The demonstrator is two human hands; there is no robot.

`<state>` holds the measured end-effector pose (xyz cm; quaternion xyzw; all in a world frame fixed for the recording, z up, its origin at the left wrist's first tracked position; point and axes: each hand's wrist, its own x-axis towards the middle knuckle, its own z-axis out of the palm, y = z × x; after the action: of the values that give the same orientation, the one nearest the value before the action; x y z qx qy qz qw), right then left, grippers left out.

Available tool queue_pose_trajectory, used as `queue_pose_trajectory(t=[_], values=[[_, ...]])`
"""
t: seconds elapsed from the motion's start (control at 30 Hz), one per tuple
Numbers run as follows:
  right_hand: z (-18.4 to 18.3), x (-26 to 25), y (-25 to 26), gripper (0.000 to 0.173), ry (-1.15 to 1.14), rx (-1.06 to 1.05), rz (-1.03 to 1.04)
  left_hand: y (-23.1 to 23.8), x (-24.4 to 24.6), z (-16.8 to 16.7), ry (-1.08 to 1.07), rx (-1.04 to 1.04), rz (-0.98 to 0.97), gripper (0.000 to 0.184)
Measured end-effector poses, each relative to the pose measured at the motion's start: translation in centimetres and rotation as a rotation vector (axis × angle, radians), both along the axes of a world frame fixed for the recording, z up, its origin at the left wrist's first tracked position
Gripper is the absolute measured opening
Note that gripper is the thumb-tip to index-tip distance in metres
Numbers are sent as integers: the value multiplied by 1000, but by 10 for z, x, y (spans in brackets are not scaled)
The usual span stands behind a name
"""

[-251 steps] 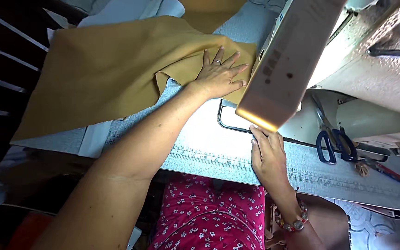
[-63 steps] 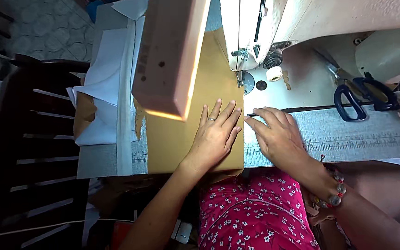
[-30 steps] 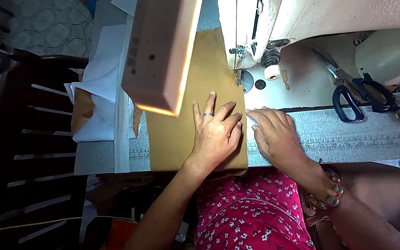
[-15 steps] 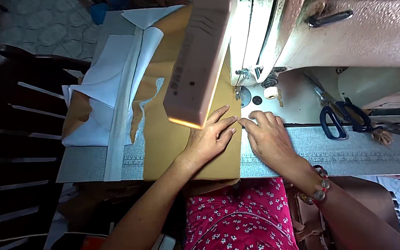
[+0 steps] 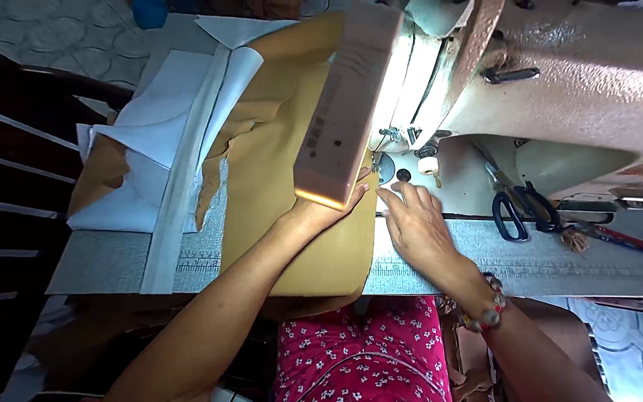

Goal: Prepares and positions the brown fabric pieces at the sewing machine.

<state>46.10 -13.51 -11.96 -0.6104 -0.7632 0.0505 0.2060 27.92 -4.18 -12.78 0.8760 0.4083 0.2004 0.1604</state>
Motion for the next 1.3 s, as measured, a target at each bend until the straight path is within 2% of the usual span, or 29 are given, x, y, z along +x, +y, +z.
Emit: queue_pose_trajectory(t=[0.17, 0.33, 0.4, 0.47, 0.5, 0.6, 0.67, 0.73, 0.83, 0.93, 1.03, 1.1, 1.17, 1.23, 1.3], values=[[-14, 7, -45, 39, 75, -20, 58, 46, -16, -22, 22, 38, -127, 43], [-32, 10, -63, 36, 74, 179, 35, 77, -16, -6, 87, 73, -228, 64], [-32, 8, -63, 36, 86, 198, 16, 77, -7, -2, -10, 194, -231, 52], [-33, 9, -62, 36, 94, 220, 18, 74, 11, 0, -193, 314, -189, 26], [-33, 9, -62, 35, 99, 227, 25, 70, 20, 4, -240, 289, -156, 20], [-34, 11, -62, 34, 126, 216, 65, 66, 40, 12, -137, 0, 2, 18], [-34, 15, -61, 33, 150, 188, 91, 70, 52, -4, -116, 51, 100, 15], [-29, 20, -58, 33, 180, 124, 111, 64, 54, -3, -106, 74, 130, 12], [-16, 32, -38, 34, 187, 55, 147, 52, 45, 21, -74, -18, 103, 19], [-9, 47, 3, 33, 210, 25, 109, 74, 41, 11, -78, 3, 148, 24], [-8, 54, 51, 31, 276, 26, -20, 100, 34, 12, -117, 3, 248, 26], [0, 49, 71, 37, 286, -80, -135, 112, 31, 16, -162, 10, 307, 26], [24, 36, 75, 43, 160, -231, -183, 121, 32, 16, -187, 30, 327, 26], [23, 31, 84, 38, 138, -182, -123, 127, 35, 15, -197, 56, 313, 26], [27, 9, 99, 35, 275, -110, -28, 127, 39, 13, -214, 74, 279, 24]])
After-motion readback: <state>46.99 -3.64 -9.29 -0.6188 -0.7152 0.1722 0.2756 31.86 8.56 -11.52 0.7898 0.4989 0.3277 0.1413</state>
